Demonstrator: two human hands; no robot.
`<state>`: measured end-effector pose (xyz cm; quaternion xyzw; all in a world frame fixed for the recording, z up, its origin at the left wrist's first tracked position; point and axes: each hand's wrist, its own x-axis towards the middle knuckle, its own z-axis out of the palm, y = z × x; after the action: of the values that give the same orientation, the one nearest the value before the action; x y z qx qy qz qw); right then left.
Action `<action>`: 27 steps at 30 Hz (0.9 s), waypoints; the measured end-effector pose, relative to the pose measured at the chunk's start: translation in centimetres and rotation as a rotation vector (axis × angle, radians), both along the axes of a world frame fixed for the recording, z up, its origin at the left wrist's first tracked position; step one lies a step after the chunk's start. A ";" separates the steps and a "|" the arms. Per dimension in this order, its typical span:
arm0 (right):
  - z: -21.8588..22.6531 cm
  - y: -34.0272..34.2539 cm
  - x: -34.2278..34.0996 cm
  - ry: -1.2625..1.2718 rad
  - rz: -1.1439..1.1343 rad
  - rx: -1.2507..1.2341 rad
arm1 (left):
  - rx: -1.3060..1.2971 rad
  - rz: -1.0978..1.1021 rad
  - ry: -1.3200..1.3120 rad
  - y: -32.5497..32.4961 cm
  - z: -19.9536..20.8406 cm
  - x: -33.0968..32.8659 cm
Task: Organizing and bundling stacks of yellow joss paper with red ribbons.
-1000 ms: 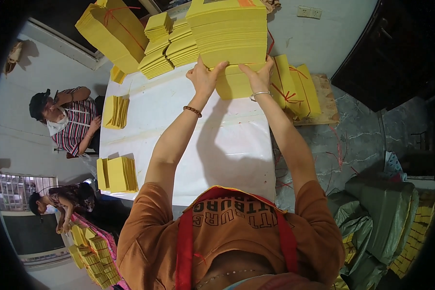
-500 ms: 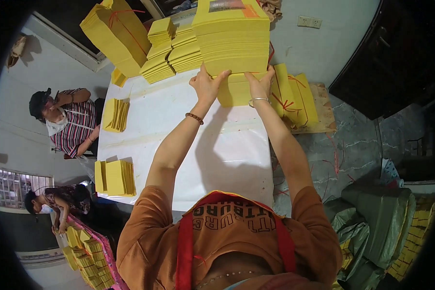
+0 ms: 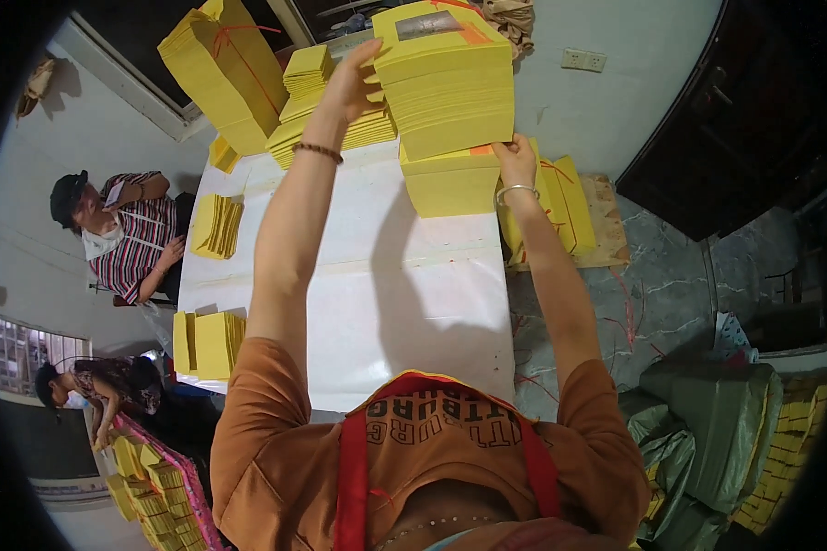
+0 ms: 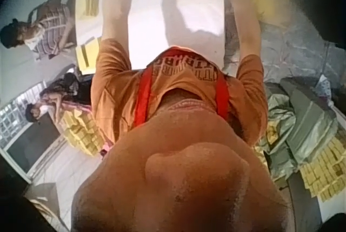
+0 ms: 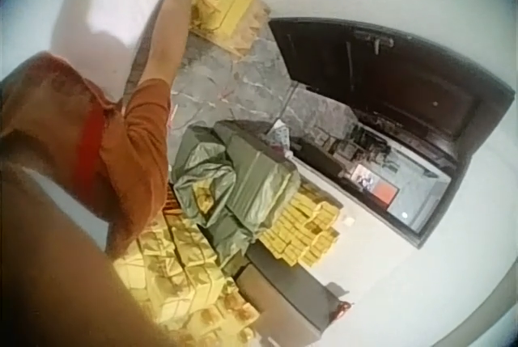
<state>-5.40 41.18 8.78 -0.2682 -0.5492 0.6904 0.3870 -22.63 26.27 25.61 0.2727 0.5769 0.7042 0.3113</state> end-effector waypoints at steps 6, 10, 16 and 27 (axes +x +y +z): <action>0.4 2.0 -0.3 -0.246 -0.212 0.381 | -0.230 0.015 0.065 1.5 1.3 -2.4; 4.2 0.9 0.6 -0.146 -0.010 0.018 | -0.215 -0.064 -0.064 1.8 0.9 -4.0; 7.0 2.6 0.6 -0.156 0.068 0.051 | -0.224 -0.112 -0.100 1.6 1.5 -5.3; 8.3 0.2 -3.5 0.470 0.416 -0.947 | -0.189 -0.157 -0.109 1.3 2.0 -8.8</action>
<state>-8.87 41.42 17.06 -0.1379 -0.1202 0.9641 0.1923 -31.40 27.58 27.64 0.2479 0.5998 0.6340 0.4205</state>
